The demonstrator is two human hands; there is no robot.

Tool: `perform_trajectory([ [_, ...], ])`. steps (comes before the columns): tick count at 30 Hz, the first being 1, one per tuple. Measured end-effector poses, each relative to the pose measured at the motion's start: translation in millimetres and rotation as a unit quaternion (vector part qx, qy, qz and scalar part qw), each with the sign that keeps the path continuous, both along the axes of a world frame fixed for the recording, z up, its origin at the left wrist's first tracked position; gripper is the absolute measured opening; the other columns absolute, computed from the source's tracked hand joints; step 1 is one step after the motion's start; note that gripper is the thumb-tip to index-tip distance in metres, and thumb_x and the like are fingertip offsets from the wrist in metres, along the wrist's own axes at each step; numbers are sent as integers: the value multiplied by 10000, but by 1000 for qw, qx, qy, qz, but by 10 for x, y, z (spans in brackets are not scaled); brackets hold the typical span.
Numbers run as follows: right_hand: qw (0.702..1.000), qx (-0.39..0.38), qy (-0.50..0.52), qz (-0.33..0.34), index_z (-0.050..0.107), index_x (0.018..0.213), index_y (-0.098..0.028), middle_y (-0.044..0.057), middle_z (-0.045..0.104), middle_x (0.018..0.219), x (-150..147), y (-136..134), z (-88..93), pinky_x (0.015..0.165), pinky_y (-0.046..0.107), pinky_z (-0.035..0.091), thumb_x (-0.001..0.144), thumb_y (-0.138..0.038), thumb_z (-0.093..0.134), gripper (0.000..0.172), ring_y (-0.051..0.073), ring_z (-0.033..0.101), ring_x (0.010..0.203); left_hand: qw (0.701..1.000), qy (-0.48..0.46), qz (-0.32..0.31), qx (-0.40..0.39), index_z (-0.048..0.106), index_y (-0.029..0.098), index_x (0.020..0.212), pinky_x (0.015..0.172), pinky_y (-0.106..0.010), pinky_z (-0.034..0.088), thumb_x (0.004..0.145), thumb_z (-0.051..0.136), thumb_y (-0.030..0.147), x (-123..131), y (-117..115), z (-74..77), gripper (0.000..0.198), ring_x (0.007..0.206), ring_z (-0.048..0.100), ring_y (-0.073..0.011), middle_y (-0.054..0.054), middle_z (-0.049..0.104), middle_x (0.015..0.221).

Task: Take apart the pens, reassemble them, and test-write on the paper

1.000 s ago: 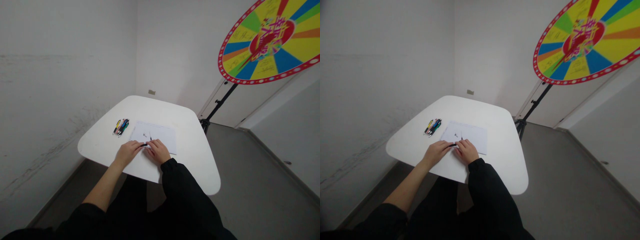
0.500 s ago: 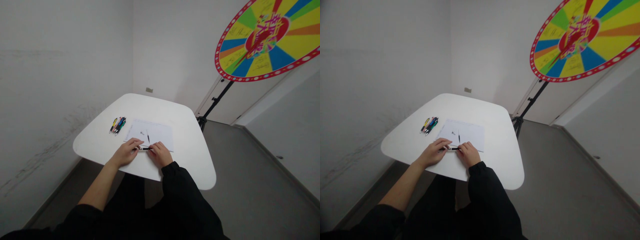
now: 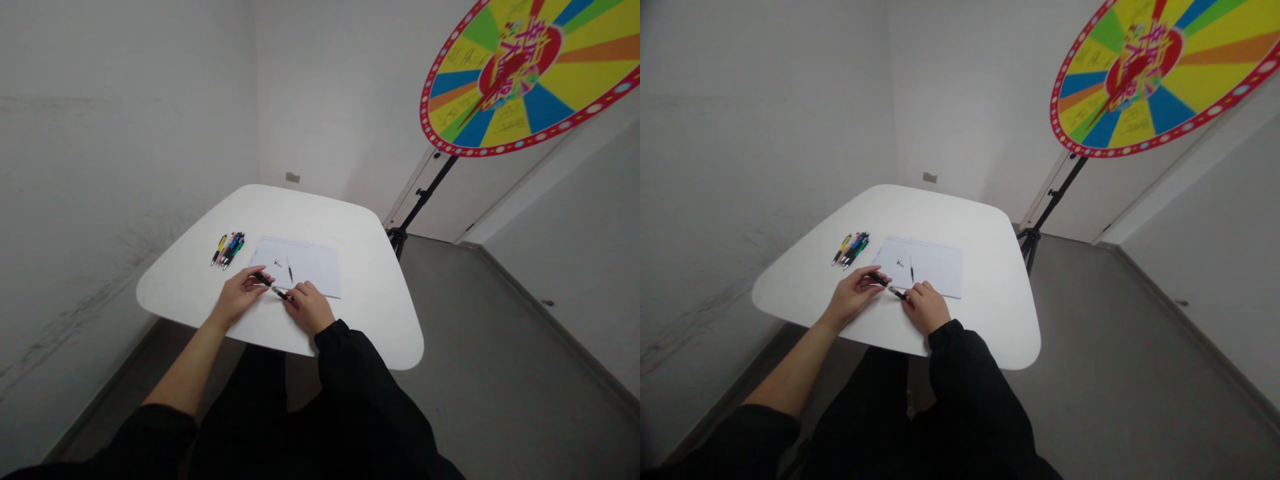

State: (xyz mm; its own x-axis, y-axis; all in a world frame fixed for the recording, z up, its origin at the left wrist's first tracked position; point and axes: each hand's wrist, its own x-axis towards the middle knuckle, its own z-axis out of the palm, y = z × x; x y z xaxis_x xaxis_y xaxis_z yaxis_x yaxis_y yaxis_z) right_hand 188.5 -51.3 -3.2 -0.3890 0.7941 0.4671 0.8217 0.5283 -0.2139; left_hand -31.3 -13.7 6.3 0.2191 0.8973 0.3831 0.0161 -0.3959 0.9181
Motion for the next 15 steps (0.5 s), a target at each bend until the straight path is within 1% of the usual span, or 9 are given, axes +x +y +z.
perform_trajectory([
  [2, 1000, -9, -3, -4, 708, 995, -191, 67, 665, 911, -17, 3, 6, 803, 333, 493, 923, -235, 665, 95, 221, 569, 920, 1000, -16, -1, -19, 630, 150, 1201, 950, -460, 593, 777, 801, 418, 6, -2, 22, 530, 1037, 737, -283, -142, 764, 1069],
  [6, 999, -31, -7, -14, 726, 988, -203, 67, 654, 913, -23, 13, 7, 791, 319, 490, 932, -265, 674, 98, 214, 577, 924, 999, -28, 11, -40, 666, 141, 1135, 927, -457, 599, 760, 810, 408, 6, -2, 64, 482, 962, 752, -273, -145, 781, 1027],
  [10, 999, -42, -5, -26, 733, 1001, -218, 63, 651, 914, -18, 17, -4, 773, 298, 484, 950, -288, 657, 115, 200, 588, 920, 997, -51, 30, -46, 669, 139, 1137, 906, -450, 604, 747, 818, 397, 7, 3, 72, 490, 962, 752, -275, -139, 784, 1020],
  [15, 999, -47, -4, -18, 728, 1016, -222, 61, 652, 937, -17, 11, -19, 755, 293, 477, 957, -299, 645, 127, 196, 596, 921, 997, -44, 37, -45, 665, 148, 1113, 924, -447, 596, 749, 817, 390, 15, 6, 63, 463, 966, 751, -269, -127, 784, 1010],
])
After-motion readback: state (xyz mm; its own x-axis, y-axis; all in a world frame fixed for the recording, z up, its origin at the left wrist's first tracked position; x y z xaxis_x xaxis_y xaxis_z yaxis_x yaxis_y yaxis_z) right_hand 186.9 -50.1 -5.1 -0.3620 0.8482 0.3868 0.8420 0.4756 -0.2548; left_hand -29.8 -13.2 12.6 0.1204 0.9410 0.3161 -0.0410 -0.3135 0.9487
